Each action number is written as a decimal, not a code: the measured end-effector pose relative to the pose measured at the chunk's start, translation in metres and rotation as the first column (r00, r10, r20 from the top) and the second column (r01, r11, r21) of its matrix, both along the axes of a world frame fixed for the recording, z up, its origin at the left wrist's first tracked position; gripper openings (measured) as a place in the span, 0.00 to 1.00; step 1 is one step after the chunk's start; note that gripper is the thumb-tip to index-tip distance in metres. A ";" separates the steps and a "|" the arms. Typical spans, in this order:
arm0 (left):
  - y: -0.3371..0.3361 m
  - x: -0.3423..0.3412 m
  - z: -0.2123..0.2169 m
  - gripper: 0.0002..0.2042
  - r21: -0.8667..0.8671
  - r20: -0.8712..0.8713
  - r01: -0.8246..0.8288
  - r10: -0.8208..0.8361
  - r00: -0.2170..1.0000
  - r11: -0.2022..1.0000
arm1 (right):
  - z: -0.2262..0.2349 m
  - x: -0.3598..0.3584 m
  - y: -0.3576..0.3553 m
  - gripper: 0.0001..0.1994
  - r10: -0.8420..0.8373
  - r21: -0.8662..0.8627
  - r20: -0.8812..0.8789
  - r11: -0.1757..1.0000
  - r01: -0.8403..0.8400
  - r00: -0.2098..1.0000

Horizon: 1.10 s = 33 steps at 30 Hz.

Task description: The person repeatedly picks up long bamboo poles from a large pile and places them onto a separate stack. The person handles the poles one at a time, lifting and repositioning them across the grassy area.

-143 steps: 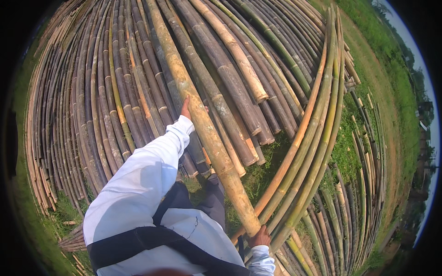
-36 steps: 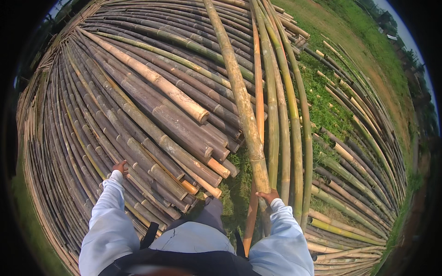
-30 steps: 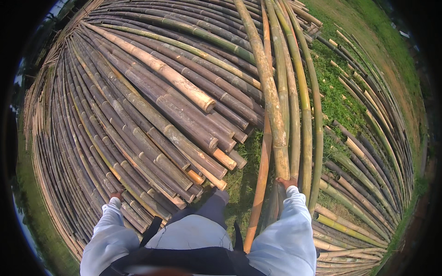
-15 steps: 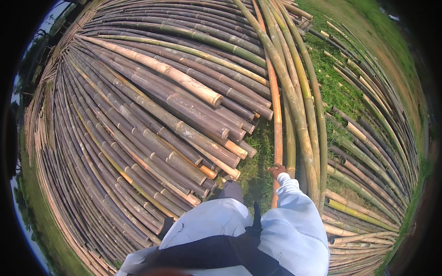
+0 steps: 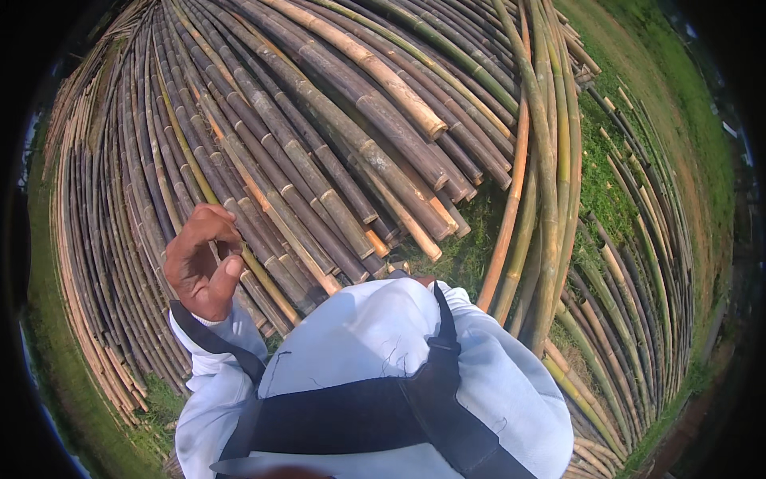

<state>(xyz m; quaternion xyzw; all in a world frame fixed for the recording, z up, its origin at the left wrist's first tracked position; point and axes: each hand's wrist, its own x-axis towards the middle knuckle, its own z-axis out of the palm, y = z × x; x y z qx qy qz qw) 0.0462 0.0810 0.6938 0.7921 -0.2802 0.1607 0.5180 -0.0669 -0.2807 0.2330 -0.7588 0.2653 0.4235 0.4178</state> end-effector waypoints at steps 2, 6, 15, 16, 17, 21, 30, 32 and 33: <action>-0.002 -0.023 0.056 0.15 0.211 0.363 -0.086 0.003 0.932 0.974 | 0.011 0.004 0.004 0.26 0.017 0.024 0.022 1.000 -0.018 1.000; -0.001 -0.075 0.129 0.13 0.578 0.325 -0.176 -0.027 0.945 0.796 | 0.024 0.018 0.013 0.24 0.026 0.049 0.033 0.998 -0.028 0.999; 0.015 -0.122 0.152 0.13 0.801 0.114 -0.241 0.255 0.960 0.549 | -0.006 0.016 0.017 0.20 0.196 0.124 0.025 0.972 -0.198 0.980; 0.015 -0.127 0.154 0.13 0.816 0.096 -0.235 0.278 0.956 0.528 | -0.014 0.016 0.014 0.19 0.216 0.133 0.023 0.967 -0.217 0.976; 0.015 -0.131 0.154 0.13 0.825 0.076 -0.231 0.303 0.950 0.516 | -0.022 0.016 0.011 0.19 0.227 0.145 0.020 0.963 -0.228 0.974; 0.014 -0.143 0.152 0.15 0.828 0.021 -0.237 0.396 0.918 0.508 | -0.058 0.018 -0.002 0.17 0.183 0.213 -0.037 0.962 -0.172 0.982; 0.017 -0.153 0.140 0.14 0.781 0.077 -0.270 0.343 0.936 0.563 | -0.039 0.025 0.004 0.18 0.614 -0.001 0.068 0.788 -0.615 0.787; 0.017 -0.154 0.143 0.11 0.866 0.098 -0.239 0.319 0.943 0.439 | -0.031 0.026 0.007 0.18 0.507 0.065 0.020 0.860 -0.507 0.862; 0.016 -0.155 0.144 0.08 0.917 0.136 -0.248 0.341 0.930 0.311 | -0.030 0.026 0.008 0.18 0.422 0.074 -0.029 0.905 -0.419 0.906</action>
